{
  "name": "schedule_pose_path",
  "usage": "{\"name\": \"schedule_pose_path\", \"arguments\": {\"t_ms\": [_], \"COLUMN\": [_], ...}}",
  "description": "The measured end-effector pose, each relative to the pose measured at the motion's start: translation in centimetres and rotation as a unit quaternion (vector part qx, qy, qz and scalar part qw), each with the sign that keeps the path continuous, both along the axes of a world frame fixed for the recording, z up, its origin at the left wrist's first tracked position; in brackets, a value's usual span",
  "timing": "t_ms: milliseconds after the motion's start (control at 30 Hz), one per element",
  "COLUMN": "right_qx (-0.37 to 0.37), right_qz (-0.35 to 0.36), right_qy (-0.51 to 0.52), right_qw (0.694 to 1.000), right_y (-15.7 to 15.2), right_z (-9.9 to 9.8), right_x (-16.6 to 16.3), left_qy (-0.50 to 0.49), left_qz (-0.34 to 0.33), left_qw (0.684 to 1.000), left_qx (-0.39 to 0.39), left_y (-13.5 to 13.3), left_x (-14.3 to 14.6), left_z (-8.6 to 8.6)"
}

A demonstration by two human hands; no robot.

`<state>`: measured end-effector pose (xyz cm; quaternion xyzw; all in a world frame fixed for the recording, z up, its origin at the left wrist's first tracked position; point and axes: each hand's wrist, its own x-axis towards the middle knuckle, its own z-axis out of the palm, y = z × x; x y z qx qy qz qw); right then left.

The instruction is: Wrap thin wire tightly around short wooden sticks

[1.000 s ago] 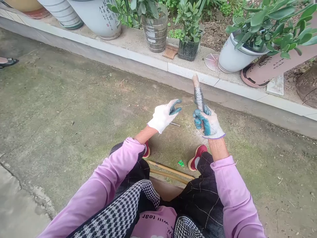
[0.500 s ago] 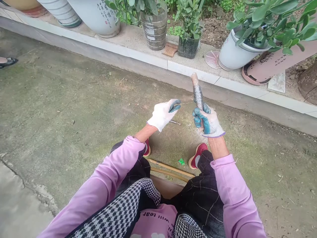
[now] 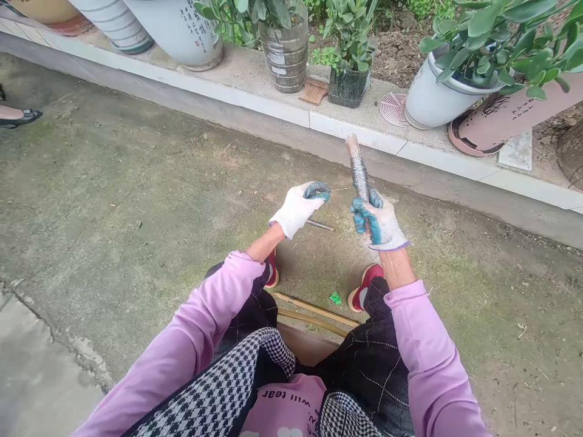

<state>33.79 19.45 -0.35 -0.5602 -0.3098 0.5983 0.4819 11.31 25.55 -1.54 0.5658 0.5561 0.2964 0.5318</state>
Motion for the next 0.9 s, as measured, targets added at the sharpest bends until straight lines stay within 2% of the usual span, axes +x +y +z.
{"name": "schedule_pose_path", "arguments": {"t_ms": [133,267,400,533,600,667,800,900], "right_qx": [0.008,-0.001,-0.007,-0.011,-0.013,-0.016,-0.015,-0.011], "right_qz": [0.008,0.01,0.01,0.018,0.018,0.018,0.022,0.012], "right_qy": [0.001,0.005,0.01,0.018,0.021,0.023,0.021,0.015], "right_qw": [1.0,1.0,1.0,1.0,1.0,0.999,0.999,1.0], "right_y": [0.1,0.0,0.0,0.1,0.2,0.1,-0.2,-0.6], "right_z": [0.1,0.2,0.0,-0.3,-0.3,-0.3,0.1,0.5], "right_x": [0.1,0.0,-0.1,0.1,0.3,0.3,0.3,0.3], "left_qy": [-0.063,-0.04,0.088,0.284,0.336,0.352,0.326,0.192], "left_qz": [0.024,0.015,-0.049,-0.148,-0.176,-0.187,-0.164,-0.098], "left_qw": [0.996,0.997,0.995,0.944,0.922,0.913,0.927,0.974], "left_qx": [-0.066,-0.06,0.006,0.073,0.081,0.087,0.089,0.066], "left_y": [0.2,0.2,-0.2,-1.0,-1.3,-1.5,-1.5,-1.1], "left_x": [0.2,0.2,-0.2,-0.6,-0.7,-0.8,-0.7,-0.3], "left_z": [0.1,-0.1,0.3,2.1,3.0,3.4,2.8,1.7]}}
